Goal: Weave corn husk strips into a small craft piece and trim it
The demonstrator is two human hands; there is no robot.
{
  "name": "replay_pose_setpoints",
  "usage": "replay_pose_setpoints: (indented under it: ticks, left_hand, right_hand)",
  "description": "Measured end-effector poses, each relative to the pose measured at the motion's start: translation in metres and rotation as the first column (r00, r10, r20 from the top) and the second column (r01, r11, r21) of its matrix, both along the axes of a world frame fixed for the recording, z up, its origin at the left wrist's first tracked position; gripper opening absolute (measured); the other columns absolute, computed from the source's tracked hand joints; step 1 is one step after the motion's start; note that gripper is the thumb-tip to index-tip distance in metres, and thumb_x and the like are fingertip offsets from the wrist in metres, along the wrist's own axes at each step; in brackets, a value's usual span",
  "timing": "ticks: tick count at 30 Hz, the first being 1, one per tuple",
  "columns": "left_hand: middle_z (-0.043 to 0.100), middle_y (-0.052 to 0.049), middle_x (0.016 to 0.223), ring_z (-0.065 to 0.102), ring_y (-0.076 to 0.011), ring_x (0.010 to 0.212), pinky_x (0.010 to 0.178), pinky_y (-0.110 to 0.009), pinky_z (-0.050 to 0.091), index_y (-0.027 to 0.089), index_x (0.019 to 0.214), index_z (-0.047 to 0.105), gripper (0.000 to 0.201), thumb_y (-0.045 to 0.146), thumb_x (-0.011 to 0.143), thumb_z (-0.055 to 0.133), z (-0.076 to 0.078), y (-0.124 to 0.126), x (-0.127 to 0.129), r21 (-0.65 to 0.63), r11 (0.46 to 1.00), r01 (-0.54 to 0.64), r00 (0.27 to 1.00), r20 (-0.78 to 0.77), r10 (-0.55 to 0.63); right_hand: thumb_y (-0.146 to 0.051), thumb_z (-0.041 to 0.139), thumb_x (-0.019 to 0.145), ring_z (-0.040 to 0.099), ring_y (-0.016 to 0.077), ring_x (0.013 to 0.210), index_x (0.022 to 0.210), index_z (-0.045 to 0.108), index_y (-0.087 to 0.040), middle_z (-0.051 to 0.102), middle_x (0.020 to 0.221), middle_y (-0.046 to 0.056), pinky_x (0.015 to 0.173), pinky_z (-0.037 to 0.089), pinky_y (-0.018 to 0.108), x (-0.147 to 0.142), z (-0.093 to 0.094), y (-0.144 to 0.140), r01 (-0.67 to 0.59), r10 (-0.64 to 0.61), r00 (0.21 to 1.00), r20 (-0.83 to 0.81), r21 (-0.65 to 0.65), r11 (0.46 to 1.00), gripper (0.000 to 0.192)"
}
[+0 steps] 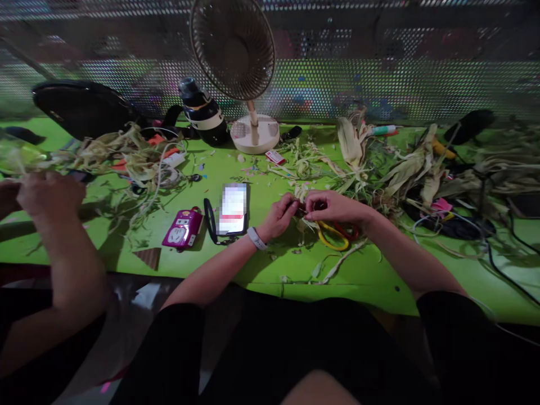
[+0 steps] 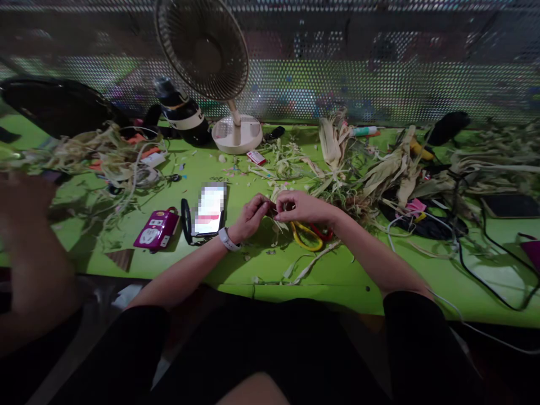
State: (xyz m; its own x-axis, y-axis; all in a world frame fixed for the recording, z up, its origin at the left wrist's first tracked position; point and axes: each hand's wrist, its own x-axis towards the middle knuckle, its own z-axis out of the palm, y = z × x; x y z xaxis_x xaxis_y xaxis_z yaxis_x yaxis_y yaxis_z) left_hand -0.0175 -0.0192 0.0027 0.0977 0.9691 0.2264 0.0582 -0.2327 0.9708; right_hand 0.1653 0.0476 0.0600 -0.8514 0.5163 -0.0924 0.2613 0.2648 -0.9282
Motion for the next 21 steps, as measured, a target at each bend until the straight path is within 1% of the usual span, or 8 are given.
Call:
replay_pose_setpoints:
  ticks: [3,5,7,11,13,16,19,21]
  left_hand:
    - [0.052,0.0,0.071,0.048,-0.0137,0.066,0.066,-0.027,0.039,0.02,0.073,0.054,0.031,0.048,0.086,0.057,0.002,-0.002,0.001,0.047,0.999,-0.016,0.998,-0.059,0.019]
    - [0.051,0.0,0.07,0.046,-0.014,0.067,0.067,-0.028,0.038,0.02,0.072,0.055,0.03,0.046,0.085,0.059,0.004,-0.003,0.001,0.039,0.999,-0.024,0.998,-0.061,0.026]
    - [0.052,0.0,0.07,0.046,-0.0143,0.068,0.068,-0.028,0.038,0.02,0.071,0.057,0.028,0.044,0.083,0.063,0.005,-0.003,0.0,0.007,0.999,-0.036,0.999,-0.035,0.036]
    - [0.06,-0.003,0.076,0.055,-0.0153,0.073,0.074,-0.029,0.043,0.019,0.077,0.062,0.026,0.044,0.082,0.064,0.006,-0.002,-0.002,-0.036,0.999,0.017,0.999,0.033,-0.016]
    - [0.064,-0.005,0.08,0.059,-0.0154,0.074,0.075,-0.029,0.045,0.018,0.081,0.063,0.028,0.046,0.083,0.063,0.005,-0.001,-0.004,-0.073,0.995,0.071,0.996,0.064,-0.066]
    - [0.069,-0.006,0.083,0.063,-0.0146,0.071,0.072,-0.028,0.048,0.017,0.081,0.061,0.034,0.051,0.081,0.064,0.006,0.001,-0.006,-0.141,0.985,0.102,0.989,0.123,-0.085]
    - [0.071,-0.006,0.085,0.065,-0.0149,0.073,0.069,-0.028,0.051,0.017,0.077,0.057,0.039,0.055,0.077,0.066,0.008,0.004,-0.008,-0.189,0.978,0.09,0.972,0.23,-0.045]
    - [0.072,-0.006,0.092,0.066,-0.0155,0.076,0.065,-0.027,0.052,0.017,0.075,0.055,0.04,0.054,0.073,0.07,0.01,0.007,-0.009,-0.236,0.97,0.064,0.951,0.308,0.012]
  right_hand:
    - [-0.036,0.069,0.073,0.046,0.0076,0.061,0.074,0.054,-0.016,0.054,0.07,-0.004,0.058,0.038,0.022,-0.002,-0.004,-0.001,0.006,-0.009,1.0,-0.016,-0.193,0.981,0.025]
    - [-0.041,0.067,0.077,0.04,0.005,0.049,0.077,0.051,-0.017,0.054,0.064,-0.006,0.048,0.031,0.02,-0.003,-0.008,-0.003,0.001,-0.001,1.0,0.002,-0.318,0.948,0.029]
    - [-0.044,0.066,0.078,0.034,0.0034,0.044,0.079,0.05,-0.018,0.05,0.059,-0.008,0.044,0.024,0.02,-0.003,-0.01,-0.003,0.011,-0.01,1.0,0.005,-0.342,0.94,0.032]
    - [-0.042,0.068,0.078,0.032,0.0037,0.044,0.085,0.054,-0.017,0.043,0.053,-0.011,0.045,0.021,0.02,0.005,-0.001,0.005,-0.001,0.025,0.994,0.106,-0.218,0.976,0.029]
    - [-0.04,0.066,0.079,0.037,0.0052,0.048,0.089,0.06,-0.016,0.046,0.055,-0.009,0.048,0.026,0.02,0.012,0.006,0.011,-0.061,0.079,0.982,0.172,-0.108,0.992,0.026]
    - [-0.041,0.065,0.079,0.046,0.0078,0.059,0.08,0.065,-0.014,0.056,0.064,-0.004,0.057,0.033,0.022,0.018,0.013,0.018,-0.088,0.083,0.978,0.192,0.019,0.996,0.027]
    - [-0.049,0.069,0.073,0.045,0.0078,0.06,0.074,0.061,-0.015,0.055,0.066,-0.003,0.056,0.033,0.022,0.015,0.008,0.018,0.1,-0.096,0.994,0.062,-0.066,0.993,0.035]
    - [-0.053,0.073,0.068,0.042,0.0063,0.056,0.075,0.057,-0.016,0.053,0.066,-0.005,0.052,0.031,0.021,0.009,-0.003,0.016,0.257,-0.282,0.956,-0.078,-0.237,0.937,0.041]
